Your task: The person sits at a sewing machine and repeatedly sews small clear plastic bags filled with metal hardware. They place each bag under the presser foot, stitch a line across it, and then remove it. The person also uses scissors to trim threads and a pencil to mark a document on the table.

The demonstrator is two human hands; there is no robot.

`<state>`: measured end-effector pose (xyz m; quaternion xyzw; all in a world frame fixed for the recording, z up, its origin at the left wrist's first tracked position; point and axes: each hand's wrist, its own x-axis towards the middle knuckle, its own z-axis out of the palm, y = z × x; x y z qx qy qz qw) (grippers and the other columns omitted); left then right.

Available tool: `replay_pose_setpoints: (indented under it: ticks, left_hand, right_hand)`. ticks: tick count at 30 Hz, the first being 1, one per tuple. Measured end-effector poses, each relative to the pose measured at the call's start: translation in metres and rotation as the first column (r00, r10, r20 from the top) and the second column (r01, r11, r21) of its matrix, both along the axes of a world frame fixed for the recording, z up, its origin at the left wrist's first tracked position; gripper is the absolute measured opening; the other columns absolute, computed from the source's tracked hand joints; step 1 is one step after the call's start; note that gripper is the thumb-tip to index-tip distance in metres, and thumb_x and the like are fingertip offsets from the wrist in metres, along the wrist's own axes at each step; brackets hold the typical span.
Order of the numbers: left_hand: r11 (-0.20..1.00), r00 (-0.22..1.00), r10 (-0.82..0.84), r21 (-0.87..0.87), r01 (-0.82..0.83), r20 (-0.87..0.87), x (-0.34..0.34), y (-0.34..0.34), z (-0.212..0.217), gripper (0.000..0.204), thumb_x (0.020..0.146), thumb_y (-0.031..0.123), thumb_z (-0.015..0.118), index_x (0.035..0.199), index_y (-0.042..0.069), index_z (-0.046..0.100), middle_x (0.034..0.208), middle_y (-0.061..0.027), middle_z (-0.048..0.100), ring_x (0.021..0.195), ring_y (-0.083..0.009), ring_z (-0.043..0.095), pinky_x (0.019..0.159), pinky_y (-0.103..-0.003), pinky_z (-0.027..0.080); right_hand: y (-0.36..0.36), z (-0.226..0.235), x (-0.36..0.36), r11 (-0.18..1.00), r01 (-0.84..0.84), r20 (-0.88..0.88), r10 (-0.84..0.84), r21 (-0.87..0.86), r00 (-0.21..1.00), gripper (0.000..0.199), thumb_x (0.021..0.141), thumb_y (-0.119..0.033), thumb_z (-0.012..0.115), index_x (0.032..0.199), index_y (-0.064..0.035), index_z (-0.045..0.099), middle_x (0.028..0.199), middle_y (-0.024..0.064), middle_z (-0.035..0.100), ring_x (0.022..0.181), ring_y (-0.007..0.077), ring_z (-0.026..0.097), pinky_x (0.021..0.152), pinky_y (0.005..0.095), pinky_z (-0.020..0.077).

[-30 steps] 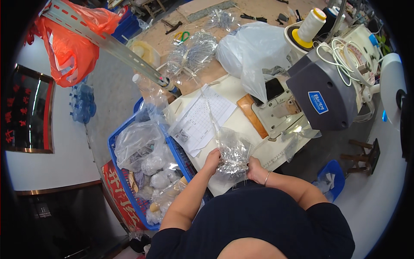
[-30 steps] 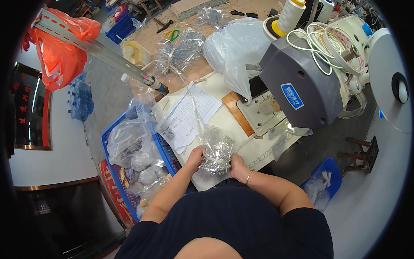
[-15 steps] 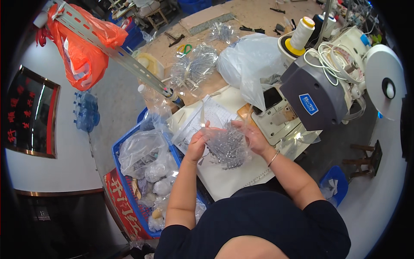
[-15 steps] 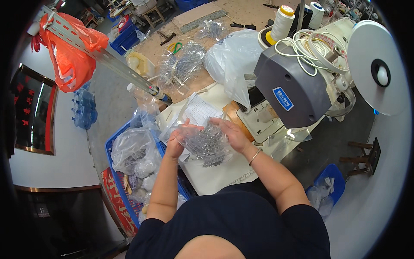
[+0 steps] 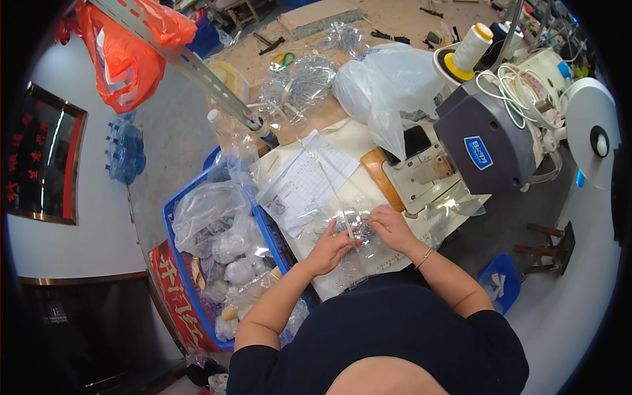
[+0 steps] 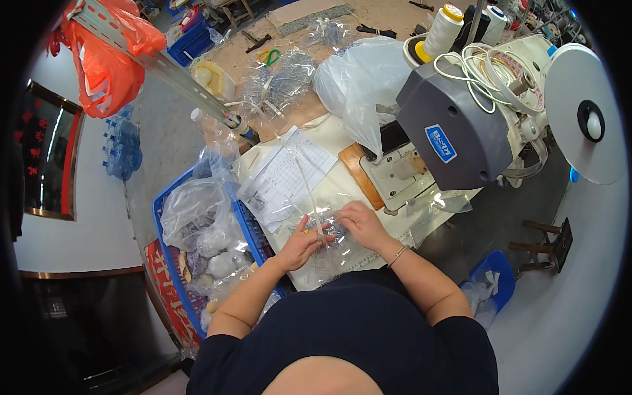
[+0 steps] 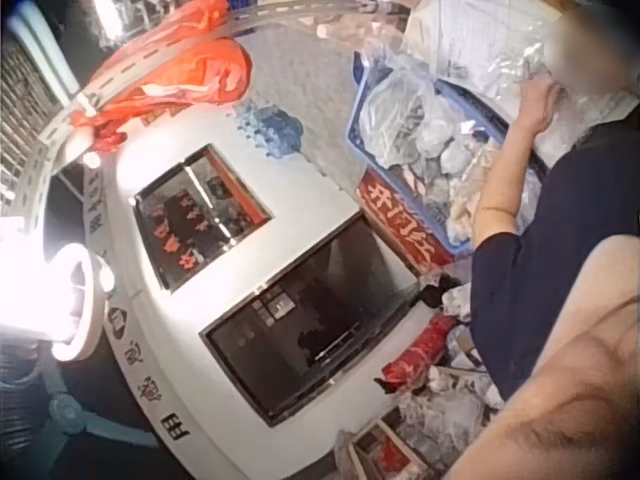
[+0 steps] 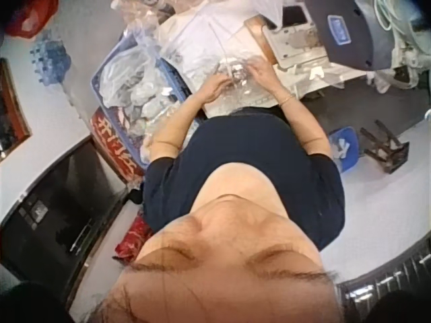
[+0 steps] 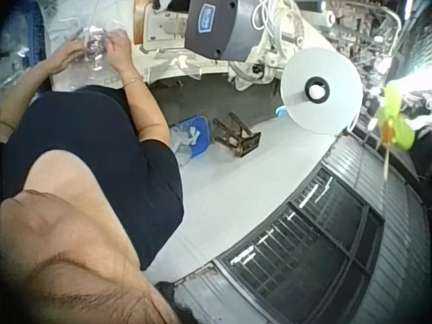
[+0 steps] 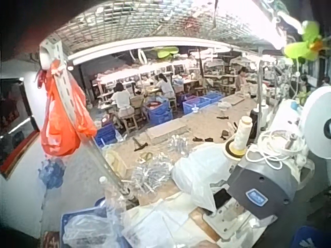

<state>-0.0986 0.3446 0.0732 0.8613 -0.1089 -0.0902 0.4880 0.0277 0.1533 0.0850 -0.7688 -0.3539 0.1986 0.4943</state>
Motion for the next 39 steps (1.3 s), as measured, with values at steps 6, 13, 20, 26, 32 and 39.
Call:
replay_pose_setpoints:
  ticks: [6,13,20,26,32,39]
  left_hand:
    - [0.533,0.806,0.428,-0.607,-0.59,-0.408,-0.003,-0.022,-0.022,0.026,0.099,0.019,0.039,0.103,0.001,0.058,0.108,-0.0089,0.059,0.106,-0.0176,0.057,0.099,-0.036,0.039]
    - [0.758,0.795,0.584,-0.238,-0.607,-0.166,0.011,-0.028,0.006,0.026,0.098,0.016,0.041,0.099,-0.001,0.06,0.094,-0.0089,0.061,0.088,-0.0205,0.062,0.084,-0.031,0.047]
    - [0.185,0.812,0.289,-0.802,-0.568,-0.508,0.005,-0.013,-0.008,0.026,0.1,0.023,0.036,0.107,0.002,0.051,0.083,-0.0141,0.064,0.089,-0.0237,0.064,0.084,-0.036,0.049]
    - [0.531,0.78,0.239,-0.595,-0.604,-0.578,0.013,-0.008,0.0,0.028,0.099,0.023,0.038,0.11,0.002,0.053,0.071,-0.0101,0.062,0.059,-0.0202,0.063,0.057,-0.028,0.05]
    - [0.816,0.791,0.511,-0.097,-0.569,-0.337,0.013,-0.03,0.021,0.021,0.095,0.016,0.045,0.109,0.009,0.06,0.067,-0.0072,0.061,0.052,-0.0151,0.061,0.049,-0.026,0.047]
    - [0.685,0.745,0.623,-0.296,-0.666,-0.237,0.003,-0.039,0.007,0.022,0.088,0.011,0.056,0.107,0.002,0.05,0.077,-0.0096,0.061,0.064,-0.0181,0.062,0.062,-0.029,0.05]
  right_hand:
    - [0.033,-0.006,-0.016,0.965,-0.084,0.069,0.104,-0.25,0.992,0.021,0.086,-0.013,0.051,0.099,-0.0046,0.066,0.084,0.0171,0.059,0.08,0.0341,0.058,0.071,0.0418,0.0467]
    - [0.029,-0.03,-0.011,0.979,-0.13,-0.129,0.111,-0.154,0.985,0.023,0.088,-0.017,0.051,0.091,0.0021,0.064,0.083,0.016,0.061,0.075,0.0265,0.06,0.07,0.037,0.0477]
    - [0.027,-0.018,0.004,0.994,-0.092,-0.667,0.027,-0.063,0.744,0.029,0.092,-0.024,0.052,0.1,0.0001,0.066,0.081,0.0078,0.064,0.073,0.0117,0.055,0.068,0.0276,0.0449]
    - [0.036,-0.019,-0.012,0.983,-0.182,-0.517,0.135,-0.04,0.845,0.03,0.09,-0.026,0.049,0.102,-0.0047,0.066,0.085,0.0053,0.063,0.079,0.0129,0.055,0.071,0.0256,0.0433]
    - [0.038,-0.003,-0.001,0.972,-0.232,-0.814,0.17,0.045,0.555,0.04,0.093,-0.039,0.048,0.097,-0.0028,0.065,0.079,0.0022,0.059,0.074,0.012,0.053,0.072,0.0252,0.041]
    - [0.042,-0.024,-0.006,0.989,0.143,-0.836,-0.12,-0.05,0.536,0.036,0.093,-0.034,0.05,0.089,-0.0019,0.064,0.074,0.0023,0.058,0.069,0.011,0.052,0.063,0.0258,0.0418]
